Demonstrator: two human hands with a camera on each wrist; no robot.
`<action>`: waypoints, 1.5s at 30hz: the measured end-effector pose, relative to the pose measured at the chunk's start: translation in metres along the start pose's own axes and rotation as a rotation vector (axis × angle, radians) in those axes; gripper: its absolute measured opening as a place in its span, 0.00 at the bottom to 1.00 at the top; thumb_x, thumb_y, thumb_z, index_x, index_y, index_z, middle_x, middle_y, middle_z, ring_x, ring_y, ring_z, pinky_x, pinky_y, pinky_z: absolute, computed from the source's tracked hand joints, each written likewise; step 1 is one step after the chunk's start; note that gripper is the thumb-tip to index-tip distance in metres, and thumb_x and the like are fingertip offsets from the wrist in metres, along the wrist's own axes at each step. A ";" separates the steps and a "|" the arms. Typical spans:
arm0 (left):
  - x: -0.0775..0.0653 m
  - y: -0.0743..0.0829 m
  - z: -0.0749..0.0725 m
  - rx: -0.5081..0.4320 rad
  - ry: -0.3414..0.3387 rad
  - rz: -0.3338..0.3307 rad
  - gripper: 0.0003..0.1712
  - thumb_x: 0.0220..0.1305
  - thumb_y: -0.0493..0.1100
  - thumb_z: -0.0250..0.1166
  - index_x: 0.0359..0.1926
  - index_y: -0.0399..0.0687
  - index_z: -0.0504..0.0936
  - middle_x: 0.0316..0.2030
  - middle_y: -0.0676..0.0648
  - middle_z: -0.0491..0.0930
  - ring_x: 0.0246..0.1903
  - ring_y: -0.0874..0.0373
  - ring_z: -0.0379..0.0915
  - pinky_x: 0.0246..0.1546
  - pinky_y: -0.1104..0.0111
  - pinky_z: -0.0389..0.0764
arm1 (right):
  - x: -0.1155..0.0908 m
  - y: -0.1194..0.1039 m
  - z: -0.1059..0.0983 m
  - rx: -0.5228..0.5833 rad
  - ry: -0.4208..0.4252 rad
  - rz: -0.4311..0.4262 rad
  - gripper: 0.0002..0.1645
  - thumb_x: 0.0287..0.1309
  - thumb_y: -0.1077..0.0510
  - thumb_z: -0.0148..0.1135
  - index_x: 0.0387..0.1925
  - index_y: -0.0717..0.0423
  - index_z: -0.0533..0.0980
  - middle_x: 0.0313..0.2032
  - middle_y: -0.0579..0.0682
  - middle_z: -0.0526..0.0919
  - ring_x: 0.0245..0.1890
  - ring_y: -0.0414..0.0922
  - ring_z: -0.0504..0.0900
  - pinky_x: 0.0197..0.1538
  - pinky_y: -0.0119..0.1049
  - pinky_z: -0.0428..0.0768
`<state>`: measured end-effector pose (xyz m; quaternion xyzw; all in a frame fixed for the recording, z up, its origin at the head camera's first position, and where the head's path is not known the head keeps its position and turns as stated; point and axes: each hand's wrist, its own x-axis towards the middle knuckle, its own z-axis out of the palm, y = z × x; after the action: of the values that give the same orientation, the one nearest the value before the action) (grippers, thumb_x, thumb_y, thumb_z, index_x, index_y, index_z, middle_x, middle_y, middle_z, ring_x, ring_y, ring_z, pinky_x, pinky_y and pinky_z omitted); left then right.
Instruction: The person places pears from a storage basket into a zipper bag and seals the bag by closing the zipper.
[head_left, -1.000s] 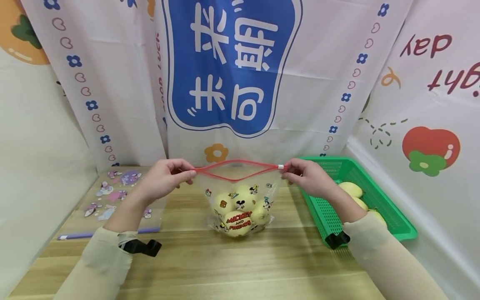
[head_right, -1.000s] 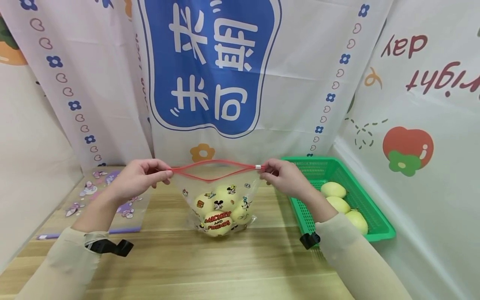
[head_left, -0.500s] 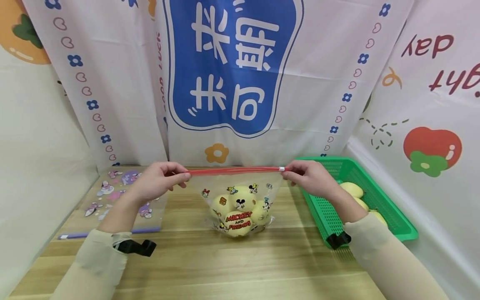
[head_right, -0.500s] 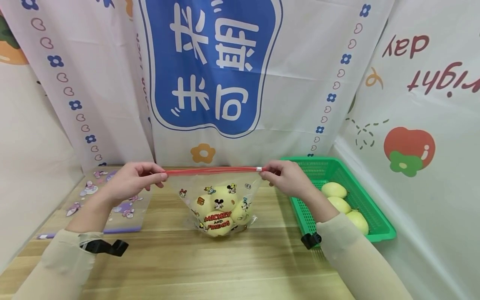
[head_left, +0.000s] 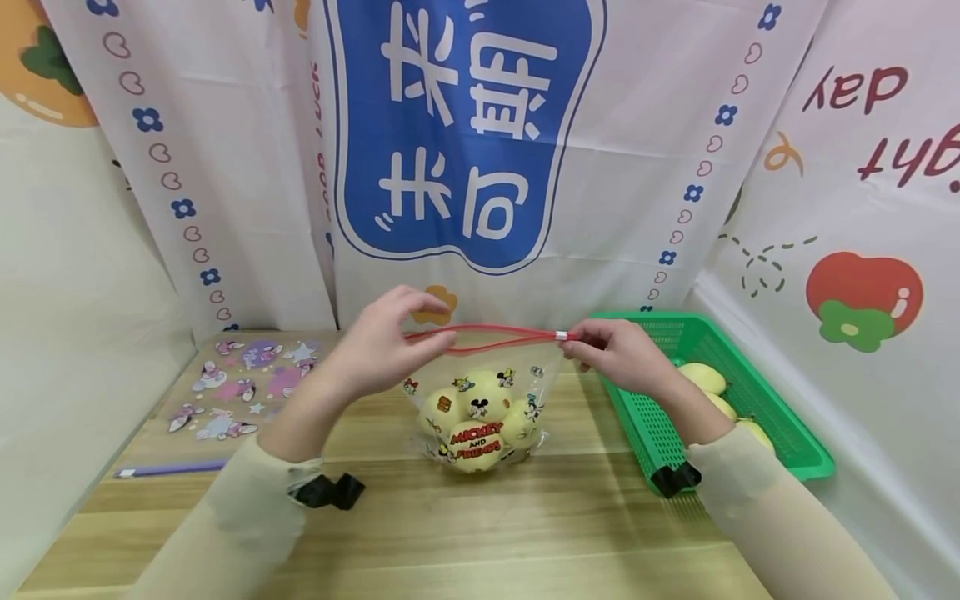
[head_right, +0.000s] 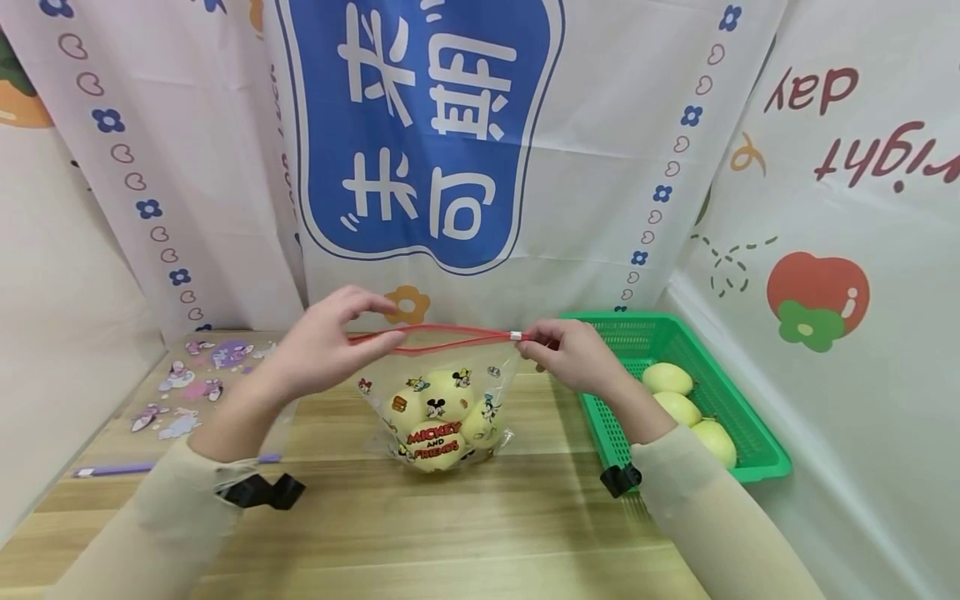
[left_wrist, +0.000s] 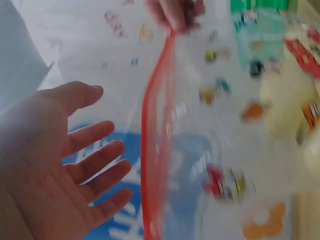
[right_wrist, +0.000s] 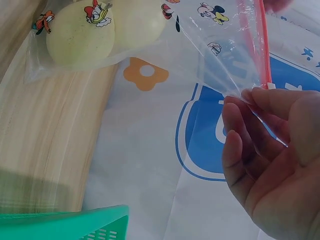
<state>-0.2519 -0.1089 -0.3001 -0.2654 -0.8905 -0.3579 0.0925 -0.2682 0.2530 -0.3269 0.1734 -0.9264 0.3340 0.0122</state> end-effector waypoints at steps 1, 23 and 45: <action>0.005 0.010 0.006 0.019 -0.009 0.037 0.23 0.73 0.52 0.73 0.62 0.47 0.86 0.63 0.44 0.82 0.66 0.45 0.78 0.71 0.44 0.80 | 0.000 0.000 0.000 0.004 0.000 0.001 0.12 0.79 0.49 0.67 0.47 0.50 0.89 0.41 0.46 0.92 0.39 0.50 0.90 0.43 0.43 0.87; 0.071 0.067 0.096 0.273 -0.165 0.063 0.16 0.81 0.53 0.67 0.58 0.53 0.90 0.52 0.50 0.88 0.55 0.53 0.84 0.59 0.52 0.86 | -0.002 -0.007 -0.001 0.013 -0.005 -0.048 0.12 0.79 0.52 0.66 0.49 0.56 0.88 0.40 0.48 0.93 0.34 0.42 0.87 0.44 0.40 0.89; 0.074 0.067 0.101 0.208 -0.143 0.081 0.11 0.82 0.50 0.66 0.54 0.53 0.90 0.45 0.51 0.89 0.44 0.57 0.83 0.51 0.58 0.87 | -0.005 -0.009 0.000 -0.149 0.134 -0.215 0.06 0.78 0.55 0.68 0.45 0.52 0.88 0.33 0.43 0.89 0.31 0.41 0.82 0.37 0.34 0.82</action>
<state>-0.2757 0.0311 -0.3076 -0.3150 -0.9156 -0.2398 0.0704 -0.2608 0.2476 -0.3217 0.2478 -0.9218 0.2716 0.1225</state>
